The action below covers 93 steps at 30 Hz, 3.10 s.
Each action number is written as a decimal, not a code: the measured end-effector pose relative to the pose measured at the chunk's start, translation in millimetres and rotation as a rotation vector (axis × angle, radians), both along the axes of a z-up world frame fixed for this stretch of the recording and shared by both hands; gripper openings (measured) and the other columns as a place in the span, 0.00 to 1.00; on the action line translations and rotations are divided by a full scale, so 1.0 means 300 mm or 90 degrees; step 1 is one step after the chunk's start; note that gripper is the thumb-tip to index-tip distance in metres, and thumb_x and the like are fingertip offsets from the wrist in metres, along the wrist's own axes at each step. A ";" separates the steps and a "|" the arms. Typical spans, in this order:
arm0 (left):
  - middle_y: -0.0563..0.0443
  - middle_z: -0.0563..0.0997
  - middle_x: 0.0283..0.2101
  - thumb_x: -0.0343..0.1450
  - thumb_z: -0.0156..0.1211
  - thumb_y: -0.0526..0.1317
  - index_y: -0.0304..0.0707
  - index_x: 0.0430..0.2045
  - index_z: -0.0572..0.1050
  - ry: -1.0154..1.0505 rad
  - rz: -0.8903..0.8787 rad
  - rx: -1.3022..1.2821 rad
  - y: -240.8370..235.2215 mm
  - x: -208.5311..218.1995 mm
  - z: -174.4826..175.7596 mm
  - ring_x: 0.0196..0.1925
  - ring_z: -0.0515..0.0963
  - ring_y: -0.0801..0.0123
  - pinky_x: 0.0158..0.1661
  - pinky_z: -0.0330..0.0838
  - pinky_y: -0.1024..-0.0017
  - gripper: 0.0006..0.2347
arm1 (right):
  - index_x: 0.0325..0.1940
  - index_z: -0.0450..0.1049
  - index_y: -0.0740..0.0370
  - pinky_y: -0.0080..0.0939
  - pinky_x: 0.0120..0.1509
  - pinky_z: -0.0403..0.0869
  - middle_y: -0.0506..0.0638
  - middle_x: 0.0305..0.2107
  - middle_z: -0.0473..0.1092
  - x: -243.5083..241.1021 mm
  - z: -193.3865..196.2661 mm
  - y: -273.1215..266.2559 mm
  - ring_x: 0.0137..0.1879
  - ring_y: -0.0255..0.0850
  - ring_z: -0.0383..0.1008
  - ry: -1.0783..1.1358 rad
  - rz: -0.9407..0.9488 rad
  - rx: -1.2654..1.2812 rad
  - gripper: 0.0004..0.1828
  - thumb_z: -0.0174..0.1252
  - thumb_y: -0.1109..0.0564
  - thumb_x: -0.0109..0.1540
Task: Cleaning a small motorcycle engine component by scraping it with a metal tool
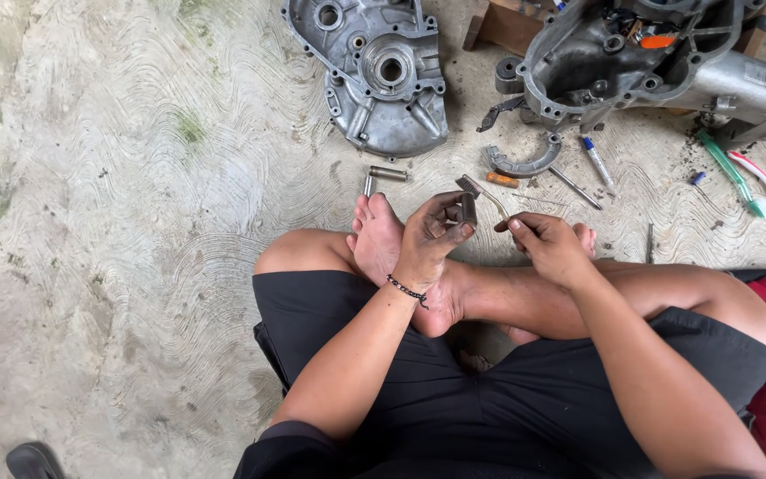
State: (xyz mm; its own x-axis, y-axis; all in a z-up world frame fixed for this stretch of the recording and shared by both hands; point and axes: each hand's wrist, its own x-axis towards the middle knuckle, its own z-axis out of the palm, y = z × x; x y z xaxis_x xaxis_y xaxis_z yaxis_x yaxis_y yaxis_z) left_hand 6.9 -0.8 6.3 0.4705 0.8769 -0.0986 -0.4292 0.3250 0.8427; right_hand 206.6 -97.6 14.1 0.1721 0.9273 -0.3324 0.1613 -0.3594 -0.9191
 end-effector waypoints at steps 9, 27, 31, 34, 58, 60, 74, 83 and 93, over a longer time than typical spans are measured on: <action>0.51 0.78 0.29 0.64 0.76 0.38 0.30 0.51 0.75 0.010 -0.008 0.006 0.002 -0.002 -0.021 0.34 0.76 0.78 0.32 0.70 0.85 0.23 | 0.44 0.79 0.62 0.28 0.26 0.61 0.45 0.17 0.64 -0.036 -0.001 -0.004 0.21 0.30 0.62 0.001 -0.061 0.047 0.14 0.47 0.56 0.72; 0.49 0.80 0.33 0.69 0.69 0.42 0.27 0.51 0.74 0.011 -0.047 -0.053 0.021 -0.024 0.001 0.37 0.81 0.72 0.37 0.77 0.80 0.20 | 0.43 0.73 0.66 0.28 0.24 0.68 0.53 0.19 0.72 -0.063 -0.038 -0.013 0.23 0.35 0.74 0.135 0.001 0.077 0.09 0.49 0.60 0.70; 0.50 0.80 0.34 0.70 0.67 0.43 0.27 0.52 0.72 0.014 -0.066 -0.067 0.027 -0.030 0.018 0.38 0.82 0.72 0.37 0.78 0.79 0.21 | 0.43 0.74 0.67 0.29 0.24 0.70 0.54 0.22 0.74 -0.065 0.011 -0.014 0.26 0.38 0.77 0.146 0.057 0.083 0.04 0.56 0.63 0.65; 0.50 0.79 0.34 0.71 0.66 0.42 0.26 0.53 0.72 0.004 -0.065 -0.068 0.024 -0.033 0.026 0.39 0.82 0.70 0.38 0.78 0.78 0.21 | 0.40 0.74 0.67 0.31 0.26 0.71 0.56 0.22 0.75 -0.048 0.026 -0.007 0.25 0.39 0.77 0.099 0.082 0.083 0.03 0.55 0.63 0.66; 0.48 0.79 0.34 0.69 0.67 0.42 0.26 0.51 0.72 -0.063 -0.038 -0.062 0.020 -0.036 0.003 0.40 0.83 0.68 0.38 0.78 0.78 0.21 | 0.51 0.75 0.69 0.33 0.36 0.72 0.58 0.27 0.79 -0.036 0.039 -0.020 0.27 0.38 0.80 0.069 0.018 0.087 0.12 0.49 0.61 0.69; 0.47 0.79 0.35 0.69 0.68 0.43 0.27 0.51 0.72 -0.053 -0.043 -0.058 0.019 -0.034 -0.002 0.40 0.83 0.68 0.38 0.78 0.78 0.21 | 0.51 0.75 0.70 0.36 0.38 0.73 0.59 0.28 0.79 -0.055 0.016 -0.031 0.29 0.40 0.80 0.079 0.019 0.111 0.10 0.54 0.64 0.67; 0.47 0.80 0.36 0.68 0.69 0.44 0.27 0.51 0.73 -0.043 -0.049 -0.042 0.023 -0.026 0.013 0.40 0.82 0.70 0.38 0.78 0.79 0.22 | 0.44 0.77 0.65 0.37 0.38 0.75 0.53 0.22 0.78 -0.076 0.116 -0.005 0.30 0.37 0.79 -0.034 0.051 0.045 0.07 0.57 0.59 0.66; 0.47 0.80 0.36 0.68 0.69 0.43 0.27 0.51 0.73 -0.042 -0.051 -0.014 0.008 -0.030 -0.016 0.40 0.82 0.70 0.38 0.77 0.79 0.21 | 0.45 0.77 0.66 0.32 0.40 0.75 0.53 0.22 0.78 -0.060 0.064 -0.037 0.31 0.35 0.79 0.033 0.018 0.046 0.08 0.55 0.59 0.67; 0.45 0.80 0.35 0.68 0.70 0.41 0.26 0.51 0.74 -0.040 -0.063 0.008 0.002 -0.046 -0.008 0.40 0.82 0.68 0.39 0.77 0.76 0.21 | 0.47 0.78 0.72 0.38 0.45 0.77 0.59 0.33 0.80 -0.134 0.219 -0.098 0.41 0.40 0.80 0.075 -0.014 0.186 0.10 0.58 0.64 0.63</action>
